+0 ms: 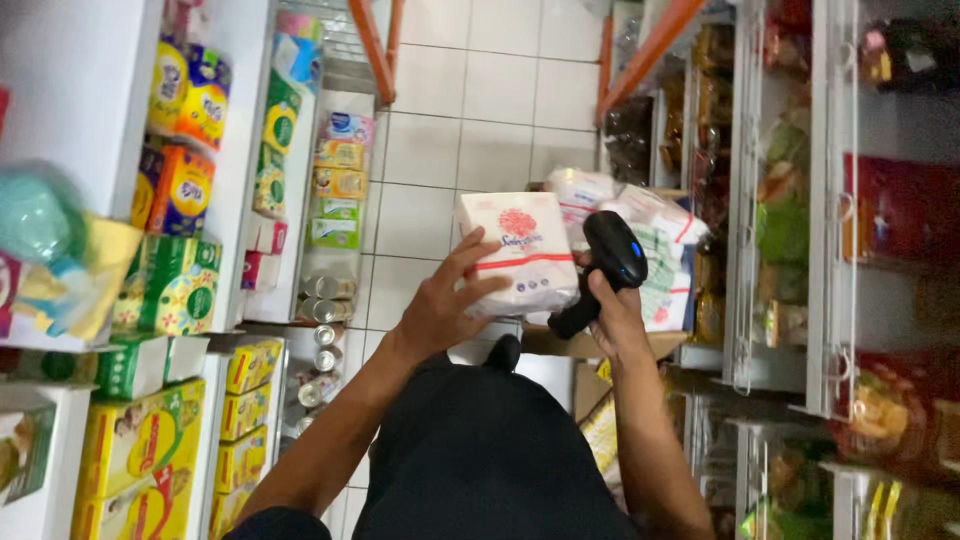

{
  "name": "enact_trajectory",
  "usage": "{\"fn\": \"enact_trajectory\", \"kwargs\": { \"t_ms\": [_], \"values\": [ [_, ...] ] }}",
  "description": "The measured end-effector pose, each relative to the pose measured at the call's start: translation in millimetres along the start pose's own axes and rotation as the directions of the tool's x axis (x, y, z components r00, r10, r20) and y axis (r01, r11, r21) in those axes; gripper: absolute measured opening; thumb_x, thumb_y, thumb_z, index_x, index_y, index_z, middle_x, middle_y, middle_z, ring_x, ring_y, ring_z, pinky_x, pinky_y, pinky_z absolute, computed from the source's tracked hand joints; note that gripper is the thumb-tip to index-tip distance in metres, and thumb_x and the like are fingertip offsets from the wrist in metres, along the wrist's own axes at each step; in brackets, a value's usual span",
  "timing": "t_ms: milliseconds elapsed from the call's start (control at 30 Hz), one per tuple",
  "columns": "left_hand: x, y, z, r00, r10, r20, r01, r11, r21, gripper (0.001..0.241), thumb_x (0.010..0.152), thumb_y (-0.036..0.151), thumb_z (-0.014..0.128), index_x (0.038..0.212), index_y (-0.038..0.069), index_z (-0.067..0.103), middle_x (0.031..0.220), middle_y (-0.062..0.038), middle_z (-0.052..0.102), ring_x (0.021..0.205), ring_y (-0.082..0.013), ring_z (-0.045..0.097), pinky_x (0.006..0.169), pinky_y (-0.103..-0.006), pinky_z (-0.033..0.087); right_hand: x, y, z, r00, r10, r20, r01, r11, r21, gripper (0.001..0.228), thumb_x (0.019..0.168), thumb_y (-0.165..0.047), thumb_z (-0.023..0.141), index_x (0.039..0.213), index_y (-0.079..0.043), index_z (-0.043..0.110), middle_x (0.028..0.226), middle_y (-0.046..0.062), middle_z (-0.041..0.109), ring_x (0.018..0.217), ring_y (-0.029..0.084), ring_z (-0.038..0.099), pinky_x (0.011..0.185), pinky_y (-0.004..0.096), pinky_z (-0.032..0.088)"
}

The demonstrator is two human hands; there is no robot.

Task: The person scans barcodes on retail products using a handheld scanner, moving items one at a time from a box to a shelf.

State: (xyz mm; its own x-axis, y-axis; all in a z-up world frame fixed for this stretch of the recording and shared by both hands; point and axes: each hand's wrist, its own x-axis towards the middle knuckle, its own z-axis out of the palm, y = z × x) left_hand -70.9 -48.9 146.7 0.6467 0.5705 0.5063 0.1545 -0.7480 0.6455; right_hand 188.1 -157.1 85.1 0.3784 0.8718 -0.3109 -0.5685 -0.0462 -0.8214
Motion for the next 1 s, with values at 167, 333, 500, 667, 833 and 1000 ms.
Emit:
{"fn": "enact_trajectory", "kwargs": {
  "t_ms": [167, 333, 500, 667, 833, 1000],
  "values": [
    [-6.3, 6.3, -49.4, 0.989, 0.014, -0.146, -0.006, 0.998, 0.057, 0.066, 0.071, 0.027, 0.093, 0.129, 0.021, 0.062, 0.161, -0.020, 0.028, 0.150, -0.0461, 0.028, 0.114, -0.0504, 0.045, 35.8, 8.2, 67.0, 0.991, 0.043, 0.126, -0.031, 0.995, -0.094, 0.041, 0.083, 0.002, 0.078, 0.119, -0.007, 0.061, 0.111, 0.005, 0.063, 0.101, 0.017, 0.063, 0.085, 0.033, 0.053],
    [-16.2, -11.2, -101.9, 0.838, -0.538, -0.093, 0.366, 0.680, -0.635, 0.080, 0.085, 0.017, 0.082, 0.152, 0.019, 0.039, 0.167, -0.014, 0.024, 0.150, -0.0314, 0.040, 0.110, -0.0389, 0.050, 64.5, 23.6, 143.7, 0.907, -0.189, 0.376, 0.225, 0.973, -0.055, 0.046, 0.088, 0.005, 0.080, 0.127, -0.004, 0.057, 0.118, 0.003, 0.059, 0.109, 0.016, 0.059, 0.096, 0.034, 0.050],
    [-21.4, -37.2, -156.8, 0.837, -0.497, -0.231, 0.340, 0.801, -0.492, 0.065, 0.090, 0.004, 0.078, 0.148, 0.009, 0.050, 0.145, -0.013, 0.045, 0.136, -0.0268, 0.057, 0.106, -0.0376, 0.057, 79.9, 35.0, 221.5, 0.885, -0.218, 0.411, 0.298, 0.944, -0.141, 0.041, 0.087, -0.004, 0.076, 0.125, -0.005, 0.059, 0.129, 0.002, 0.063, 0.111, 0.013, 0.062, 0.097, 0.033, 0.052],
    [-7.6, -46.2, -217.4, 0.846, -0.412, -0.337, 0.272, 0.879, -0.392, 0.068, 0.086, 0.004, 0.080, 0.146, 0.008, 0.048, 0.147, -0.013, 0.043, 0.137, -0.0261, 0.055, 0.105, -0.0379, 0.058, 85.3, 37.4, 295.4, 0.838, -0.305, 0.452, 0.437, 0.872, -0.221, 0.049, 0.088, -0.008, 0.077, 0.134, -0.003, 0.059, 0.114, 0.004, 0.067, 0.104, 0.013, 0.065, 0.091, 0.031, 0.054],
    [10.6, -31.5, -270.1, 0.856, -0.377, -0.353, 0.323, 0.924, -0.204, 0.077, 0.081, 0.012, 0.088, 0.148, 0.008, 0.049, 0.159, -0.016, 0.038, 0.143, -0.0297, 0.052, 0.106, -0.0394, 0.060, 89.8, 27.9, 353.2, 0.788, -0.390, 0.476, 0.492, 0.864, -0.106, 0.043, 0.094, -0.008, 0.074, 0.133, -0.001, 0.059, 0.115, 0.005, 0.067, 0.105, 0.012, 0.066, 0.091, 0.030, 0.055],
    [38.1, -17.9, -314.5, 0.838, -0.271, -0.474, 0.347, 0.935, 0.078, 0.083, 0.068, 0.018, 0.095, 0.141, 0.011, 0.056, 0.168, -0.019, 0.009, 0.132, -0.0319, 0.059, 0.097, -0.0398, 0.059, 106.4, 2.3, 403.0, 0.708, -0.495, 0.504, 0.576, 0.817, -0.007, 0.044, 0.093, -0.008, 0.074, 0.133, -0.002, 0.056, 0.112, 0.002, 0.066, 0.100, 0.010, 0.065, 0.087, 0.028, 0.055]
  ]
}}
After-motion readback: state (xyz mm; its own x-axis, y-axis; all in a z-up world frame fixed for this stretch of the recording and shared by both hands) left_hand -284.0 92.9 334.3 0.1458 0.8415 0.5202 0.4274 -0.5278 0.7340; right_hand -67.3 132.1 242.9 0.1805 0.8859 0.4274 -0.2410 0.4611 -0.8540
